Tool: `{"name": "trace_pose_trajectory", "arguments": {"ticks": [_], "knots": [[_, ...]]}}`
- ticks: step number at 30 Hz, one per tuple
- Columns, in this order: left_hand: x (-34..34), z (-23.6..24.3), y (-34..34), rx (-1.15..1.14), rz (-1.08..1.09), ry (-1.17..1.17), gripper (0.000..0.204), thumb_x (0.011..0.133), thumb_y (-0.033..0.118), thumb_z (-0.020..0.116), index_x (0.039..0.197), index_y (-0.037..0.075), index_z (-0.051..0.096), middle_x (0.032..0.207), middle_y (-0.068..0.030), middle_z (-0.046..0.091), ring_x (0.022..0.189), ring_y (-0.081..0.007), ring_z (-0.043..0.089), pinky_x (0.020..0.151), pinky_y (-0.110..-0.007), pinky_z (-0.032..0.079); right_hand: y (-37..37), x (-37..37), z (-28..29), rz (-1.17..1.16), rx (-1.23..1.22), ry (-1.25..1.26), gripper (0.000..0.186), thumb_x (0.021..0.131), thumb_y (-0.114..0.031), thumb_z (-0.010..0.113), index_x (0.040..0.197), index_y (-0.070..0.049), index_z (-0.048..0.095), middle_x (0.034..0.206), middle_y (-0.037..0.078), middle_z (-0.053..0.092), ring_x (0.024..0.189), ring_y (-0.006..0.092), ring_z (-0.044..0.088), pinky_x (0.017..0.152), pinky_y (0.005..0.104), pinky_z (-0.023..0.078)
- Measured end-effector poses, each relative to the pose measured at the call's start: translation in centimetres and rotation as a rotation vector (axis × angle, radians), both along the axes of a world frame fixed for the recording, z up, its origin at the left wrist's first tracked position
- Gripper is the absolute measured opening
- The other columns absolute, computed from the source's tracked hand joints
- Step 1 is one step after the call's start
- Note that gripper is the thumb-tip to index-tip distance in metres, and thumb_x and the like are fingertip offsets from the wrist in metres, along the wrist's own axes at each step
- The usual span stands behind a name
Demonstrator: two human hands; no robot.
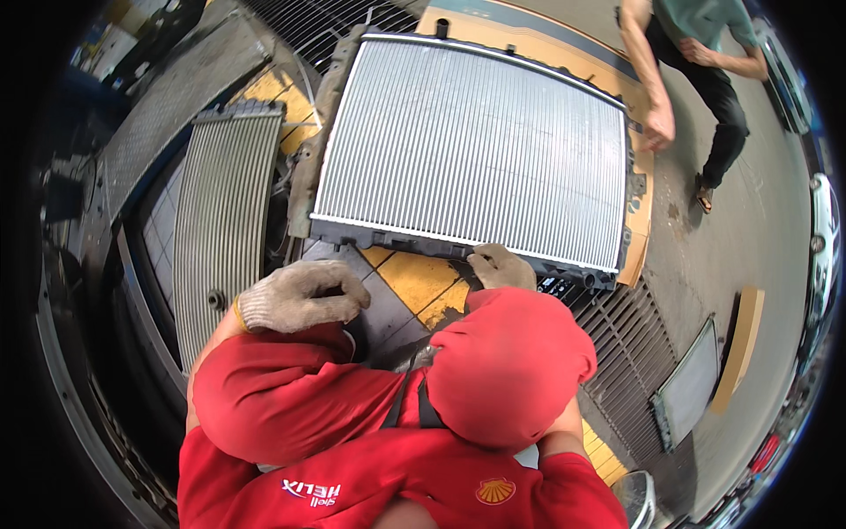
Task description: The person removes a car radiator from a cardboard box and positions it into the front of a vehicle. They align the radiator with the mounting points and adjust its placement while another person assists by holding the unit steady.
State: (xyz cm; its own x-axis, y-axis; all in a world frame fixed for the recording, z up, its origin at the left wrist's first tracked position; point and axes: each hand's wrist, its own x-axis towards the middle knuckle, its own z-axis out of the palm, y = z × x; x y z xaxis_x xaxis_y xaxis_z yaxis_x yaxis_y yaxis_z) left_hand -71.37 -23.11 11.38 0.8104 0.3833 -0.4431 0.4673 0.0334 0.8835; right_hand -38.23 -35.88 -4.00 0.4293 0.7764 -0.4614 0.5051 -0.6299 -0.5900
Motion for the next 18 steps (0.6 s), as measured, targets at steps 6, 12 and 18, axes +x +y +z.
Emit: {"name": "trace_pose_trajectory", "arguments": {"ticks": [6, 12, 18], "knots": [[-0.6, -0.7, 0.1, 0.052, -0.032, -0.067, 0.02, 0.1, 0.015, 0.075, 0.113, 0.0, 0.075, 0.106, -0.0109, 0.075, 0.097, -0.0211, 0.075, 0.09, -0.036, 0.061, 0.1, 0.0, -0.5, -0.074, 0.021, 0.106, 0.032, 0.102, -0.026, 0.078, 0.124, -0.004, 0.079, 0.082, -0.003, 0.069, 0.066, 0.0057, 0.055, 0.059, 0.0273, 0.046], [-1.5, -0.8, 0.1, 0.05, 0.029, -0.114, 0.02, 0.099, 0.016, 0.076, 0.112, 0.001, 0.076, 0.105, -0.0086, 0.075, 0.096, -0.0205, 0.075, 0.091, -0.036, 0.061, 0.3, 0.6, -0.6, -0.107, 0.001, 0.206, 0.029, 0.102, -0.019, 0.077, 0.124, -0.001, 0.078, 0.078, -0.004, 0.066, 0.064, 0.0043, 0.052, 0.057, 0.0251, 0.042], [-5.7, -3.8, 0.8, 0.143, 0.402, -0.024, 0.023, 0.104, 0.02, 0.069, 0.118, 0.003, 0.075, 0.11, -0.0095, 0.076, 0.106, -0.0201, 0.073, 0.098, -0.036, 0.059, 0.0, 1.4, -2.0, -0.065, 0.021, 0.187, 0.027, 0.103, -0.018, 0.076, 0.123, 0.001, 0.077, 0.082, -0.001, 0.069, 0.064, 0.0046, 0.055, 0.056, 0.0243, 0.042]]}}
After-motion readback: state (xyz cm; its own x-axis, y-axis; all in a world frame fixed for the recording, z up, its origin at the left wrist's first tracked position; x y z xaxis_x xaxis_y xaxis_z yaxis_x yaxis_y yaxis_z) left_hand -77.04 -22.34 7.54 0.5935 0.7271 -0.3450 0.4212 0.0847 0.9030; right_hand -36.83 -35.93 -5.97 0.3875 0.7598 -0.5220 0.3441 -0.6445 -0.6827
